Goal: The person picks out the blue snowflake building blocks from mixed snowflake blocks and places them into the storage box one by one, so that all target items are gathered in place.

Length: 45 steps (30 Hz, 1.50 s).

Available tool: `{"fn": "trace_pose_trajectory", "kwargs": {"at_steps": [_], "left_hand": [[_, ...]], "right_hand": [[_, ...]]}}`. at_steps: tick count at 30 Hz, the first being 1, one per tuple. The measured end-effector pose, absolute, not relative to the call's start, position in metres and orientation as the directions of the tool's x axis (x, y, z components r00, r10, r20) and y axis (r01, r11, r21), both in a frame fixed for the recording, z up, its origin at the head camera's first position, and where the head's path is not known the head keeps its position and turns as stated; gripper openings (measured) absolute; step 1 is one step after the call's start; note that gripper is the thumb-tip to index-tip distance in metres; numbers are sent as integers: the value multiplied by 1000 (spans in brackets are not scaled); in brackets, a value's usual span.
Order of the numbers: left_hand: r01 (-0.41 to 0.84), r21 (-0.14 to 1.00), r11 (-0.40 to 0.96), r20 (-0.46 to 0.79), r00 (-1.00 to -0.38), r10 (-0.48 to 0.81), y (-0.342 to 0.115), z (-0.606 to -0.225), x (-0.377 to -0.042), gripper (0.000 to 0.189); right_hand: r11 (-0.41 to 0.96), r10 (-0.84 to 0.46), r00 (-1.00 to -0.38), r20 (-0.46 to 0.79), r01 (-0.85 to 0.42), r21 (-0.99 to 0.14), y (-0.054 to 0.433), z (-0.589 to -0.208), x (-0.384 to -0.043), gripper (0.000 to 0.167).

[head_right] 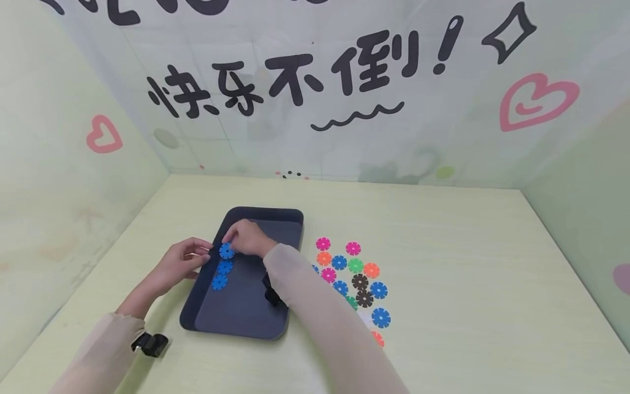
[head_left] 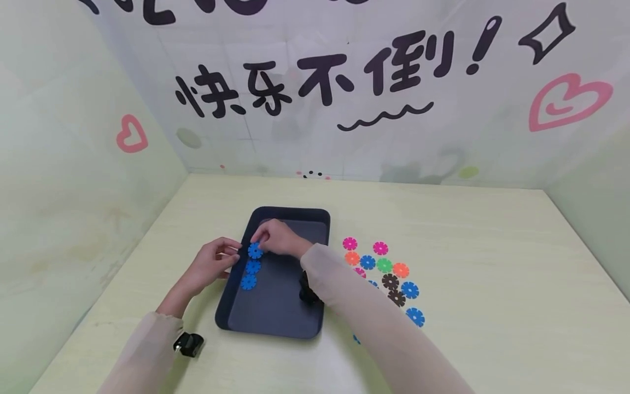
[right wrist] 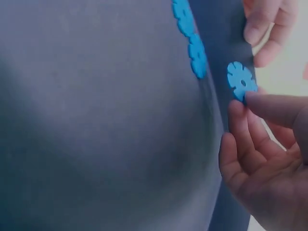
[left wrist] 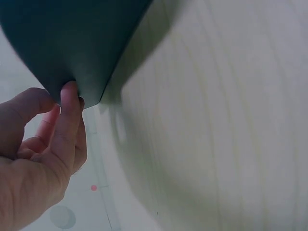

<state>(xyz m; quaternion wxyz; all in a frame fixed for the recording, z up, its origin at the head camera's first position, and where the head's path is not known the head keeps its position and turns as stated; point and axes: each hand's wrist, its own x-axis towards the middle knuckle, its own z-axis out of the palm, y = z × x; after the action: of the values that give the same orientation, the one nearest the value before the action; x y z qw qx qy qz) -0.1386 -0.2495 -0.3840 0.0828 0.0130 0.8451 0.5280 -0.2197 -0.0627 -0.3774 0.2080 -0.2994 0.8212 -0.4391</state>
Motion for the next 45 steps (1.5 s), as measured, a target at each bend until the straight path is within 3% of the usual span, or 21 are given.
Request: {"fn": "trace_pose_trajectory", "kwargs": {"at_steps": [7, 14, 36, 45], "left_hand": [[-58, 900, 432, -120, -986, 117, -249, -385, -139, 30], [-68, 904, 422, -125, -986, 109, -249, -387, -139, 31], [-74, 910, 407, -124, -987, 99, -249, -388, -136, 31], [-77, 905, 418, -129, -987, 97, -249, -387, -139, 30]], "right_hand": [[518, -526, -846, -86, -239, -821, -70, -392, -219, 17], [527, -437, -898, -42, -218, -821, -74, -399, -213, 15], [554, -463, -886, -30, -263, -790, -75, -399, -210, 13], [540, -537, -840, -76, -273, -796, -61, -375, -222, 17]]}}
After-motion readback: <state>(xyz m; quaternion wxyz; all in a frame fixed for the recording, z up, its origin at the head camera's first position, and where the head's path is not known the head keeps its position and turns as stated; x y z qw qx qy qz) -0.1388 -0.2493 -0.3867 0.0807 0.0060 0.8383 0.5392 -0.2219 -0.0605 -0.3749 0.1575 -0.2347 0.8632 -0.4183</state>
